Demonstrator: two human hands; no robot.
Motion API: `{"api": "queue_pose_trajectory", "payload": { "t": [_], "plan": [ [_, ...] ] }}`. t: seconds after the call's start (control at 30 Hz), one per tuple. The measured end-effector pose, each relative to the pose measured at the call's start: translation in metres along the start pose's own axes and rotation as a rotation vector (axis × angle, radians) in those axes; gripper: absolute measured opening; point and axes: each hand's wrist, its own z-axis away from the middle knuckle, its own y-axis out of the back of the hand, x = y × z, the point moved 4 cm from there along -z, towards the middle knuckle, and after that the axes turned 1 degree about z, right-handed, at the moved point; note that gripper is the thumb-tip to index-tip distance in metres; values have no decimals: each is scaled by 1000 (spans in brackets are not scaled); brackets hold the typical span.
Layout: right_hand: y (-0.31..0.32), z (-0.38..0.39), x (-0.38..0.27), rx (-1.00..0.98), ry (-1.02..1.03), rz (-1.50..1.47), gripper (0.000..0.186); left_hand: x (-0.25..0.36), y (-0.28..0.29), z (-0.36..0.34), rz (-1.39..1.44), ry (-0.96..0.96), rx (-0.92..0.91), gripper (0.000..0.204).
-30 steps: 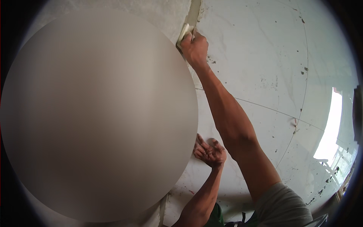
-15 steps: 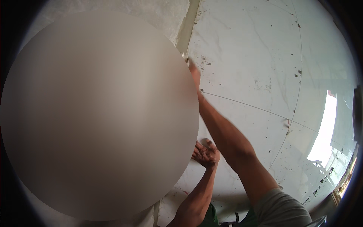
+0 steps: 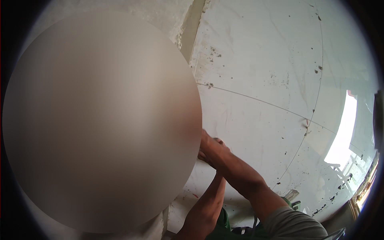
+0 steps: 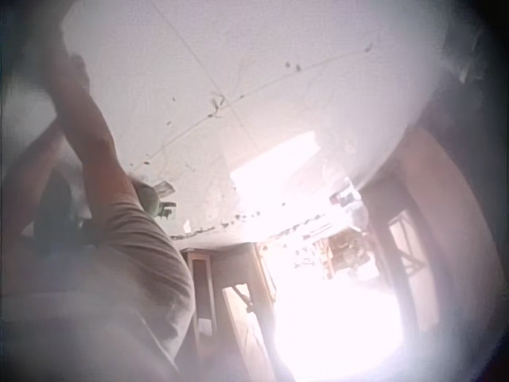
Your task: The person applies grout to the seam between a tiled floor and a wall using a rubber float, picking up more grout from a bucket by hand and smoothing it along the joint.
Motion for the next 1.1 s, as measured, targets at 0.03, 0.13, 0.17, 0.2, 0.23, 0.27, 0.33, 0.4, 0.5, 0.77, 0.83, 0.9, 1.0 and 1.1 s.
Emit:
{"api": "queue_pose_trajectory", "payload": {
  "t": [0.03,0.13,0.17,0.2,0.23,0.27,0.33,0.4,0.5,0.77,0.83,0.9,1.0,1.1],
  "plan": [
    [5,-23,-7,6,-14,9,58,7,-3,0,12,0,-23,75],
    [14,-72,-23,248,255,103,54,11,-11,-3,122,21,-58,75],
    [13,-68,-4,250,135,82,52,8,-18,-2,368,95,-128,75],
    [12,-61,13,254,15,61,50,7,-24,3,673,206,-206,75],
    [19,-36,46,281,29,175,50,17,-35,9,946,307,-328,75],
    [7,4,48,130,-63,29,53,7,-30,8,1202,450,-384,75],
    [2,46,44,-170,-323,-54,55,-4,-20,5,1381,577,-450,75],
    [10,51,14,-129,-147,-93,54,-7,-16,-3,1182,475,-364,75],
    [28,-68,-8,196,202,79,53,22,-15,-8,39,13,-106,75],
    [2,51,28,-197,-341,45,55,2,-22,2,1421,558,-433,74],
    [9,68,30,-309,-348,53,56,7,-12,-4,1444,579,-450,74],
    [21,32,25,-121,-231,-34,55,20,-1,-10,923,309,-247,74],
    [47,-107,5,204,-62,39,46,64,22,-23,-214,-47,6,74],
    [51,-169,19,237,19,137,42,73,24,-23,-326,-57,2,77]
  ]
}}
